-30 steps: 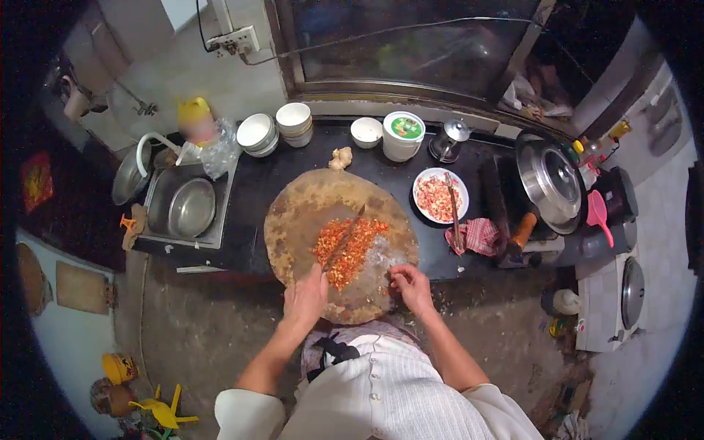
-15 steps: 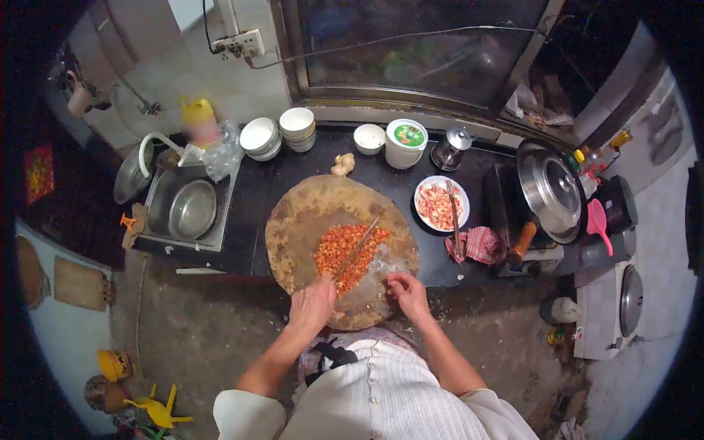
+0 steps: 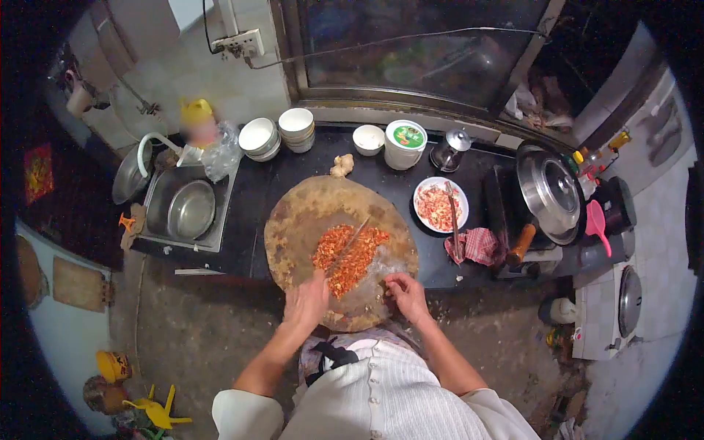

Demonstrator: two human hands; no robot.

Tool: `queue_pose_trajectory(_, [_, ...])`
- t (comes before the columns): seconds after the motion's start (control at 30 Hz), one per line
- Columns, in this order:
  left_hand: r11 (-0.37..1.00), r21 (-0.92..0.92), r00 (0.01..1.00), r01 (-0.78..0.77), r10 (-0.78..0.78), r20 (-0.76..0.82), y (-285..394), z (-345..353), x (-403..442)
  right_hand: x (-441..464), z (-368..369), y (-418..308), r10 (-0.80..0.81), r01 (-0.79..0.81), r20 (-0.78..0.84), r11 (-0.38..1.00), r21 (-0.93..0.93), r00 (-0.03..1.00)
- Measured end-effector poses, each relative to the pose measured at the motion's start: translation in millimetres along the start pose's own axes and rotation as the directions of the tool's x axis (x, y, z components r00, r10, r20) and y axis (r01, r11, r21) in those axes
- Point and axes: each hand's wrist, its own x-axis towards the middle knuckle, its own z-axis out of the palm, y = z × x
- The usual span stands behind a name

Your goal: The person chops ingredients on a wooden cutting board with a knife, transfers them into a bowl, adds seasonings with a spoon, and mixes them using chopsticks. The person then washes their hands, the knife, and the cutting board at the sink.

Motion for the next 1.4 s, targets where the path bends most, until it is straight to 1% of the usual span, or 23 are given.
queue_pose_trajectory(0.03, [1.0, -0.002, 1.0, -0.016, 0.016, 0.006, 1, 5, 1, 0, 2, -7, 0.051, -0.051, -0.004, 0.998, 0.034, 0.999])
queue_pose_trajectory(0.13, [0.999, 0.007, 0.999, -0.043, 0.043, 0.021, 2, 14, 3, 2, 5, -10, 0.055, -0.055, 0.028, 0.998, 0.009, 0.998])
queue_pose_trajectory(0.2, [0.998, 0.043, 0.999, -0.038, 0.037, 0.035, 3, 6, 4, 2, 3, -15, 0.018, -0.017, 0.021, 1.0, -0.02, 1.0])
queue_pose_trajectory(0.23, [0.999, 0.016, 0.999, -0.044, 0.043, 0.022, 7, 6, 1, 0, 2, -17, 0.005, -0.004, 0.02, 0.999, -0.033, 1.0])
queue_pose_trajectory(0.3, [0.998, -0.032, 0.998, -0.059, 0.059, -0.01, 14, 5, -2, 0, 2, -21, -0.005, 0.006, 0.014, 1.0, -0.027, 1.0])
queue_pose_trajectory(0.4, [0.998, -0.002, 0.998, -0.059, 0.059, 0.03, 8, 20, 5, -2, 2, -20, 0.027, -0.027, 0.025, 1.0, 0.004, 0.999])
queue_pose_trajectory(0.43, [0.997, -0.01, 0.997, -0.078, 0.078, 0.013, 9, 18, 7, 0, 2, -19, 0.04, -0.041, 0.026, 0.999, 0.023, 0.999])
queue_pose_trajectory(0.53, [0.994, -0.028, 0.994, -0.106, 0.106, 0.002, 9, 14, 3, 2, -2, 2, -0.06, 0.059, -0.009, 0.997, -0.045, 0.998])
queue_pose_trajectory(0.63, [0.995, -0.032, 0.995, -0.092, 0.093, 0.04, 11, 21, 1, 7, 1, 16, -0.048, 0.048, 0.002, 0.993, -0.107, 0.999])
queue_pose_trajectory(0.7, [0.998, -0.013, 0.994, -0.06, 0.061, 0.095, 11, 13, 5, 3, -3, 1, 0.003, -0.004, -0.02, 0.999, -0.045, 1.0])
queue_pose_trajectory(0.73, [0.997, -0.03, 0.995, -0.064, 0.066, 0.074, 13, 12, 1, -3, -3, -6, 0.038, -0.039, -0.026, 0.999, -0.01, 0.999])
queue_pose_trajectory(0.8, [0.996, -0.056, 0.997, -0.075, 0.076, 0.019, 14, 8, -3, -1, -2, 0, 0.026, -0.026, -0.055, 1.0, -0.006, 0.998])
queue_pose_trajectory(0.83, [0.997, -0.035, 0.997, -0.067, 0.069, 0.04, 10, 11, -1, -1, -2, 2, 0.019, -0.019, -0.068, 1.0, -0.006, 0.997])
queue_pose_trajectory(0.9, [0.999, 0.0, 0.995, -0.052, 0.052, 0.082, 2, 17, 4, -4, -3, -5, 0.077, -0.077, -0.006, 0.997, 0.006, 0.997])
queue_pose_trajectory(0.93, [0.996, -0.004, 0.994, -0.085, 0.085, 0.064, 1, 15, 4, -5, -4, -10, 0.103, -0.104, 0.021, 0.995, 0.011, 0.994])
queue_pose_trajectory(1.0, [0.99, -0.007, 0.989, -0.143, 0.143, 0.034, 0, 5, 1, -4, -6, -3, 0.066, -0.067, -0.031, 0.998, -0.006, 0.997])
queue_pose_trajectory(1.03, [0.98, -0.006, 0.979, -0.2, 0.2, 0.041, -5, 1, -2, -4, -6, -1, 0.046, -0.047, -0.058, 0.999, -0.012, 0.997])
queue_pose_trajectory(1.1, [0.95, -0.007, 0.949, -0.311, 0.311, 0.056, -18, -2, -11, -6, -8, -3, 0.073, -0.072, -0.066, 0.997, 0.026, 0.995])
queue_pose_trajectory(1.2, [0.91, 0.018, 0.888, -0.415, 0.401, 0.224, -47, 0, -8, -10, -12, -6, 0.084, -0.081, -0.085, 0.996, 0.04, 0.993])
queue_pose_trajectory(1.23, [0.903, 0.022, 0.879, -0.429, 0.412, 0.241, -55, -1, -3, -12, -11, -6, 0.085, -0.082, -0.092, 0.996, 0.037, 0.992])
queue_pose_trajectory(1.33, [0.901, 0.017, 0.893, -0.434, 0.428, 0.142, -62, -2, 25, -15, -6, -8, 0.132, -0.126, -0.071, 0.988, 0.088, 0.989])
queue_pose_trajectory(1.37, [0.912, 0.054, 0.906, -0.407, 0.395, 0.15, -60, -7, 34, -15, -4, -9, 0.114, -0.109, -0.064, 0.991, 0.078, 0.991])
queue_pose_trajectory(1.4, [0.914, 0.051, 0.912, -0.404, 0.397, 0.109, -58, -10, 37, -15, -3, -9, 0.096, -0.092, -0.059, 0.993, 0.068, 0.994])
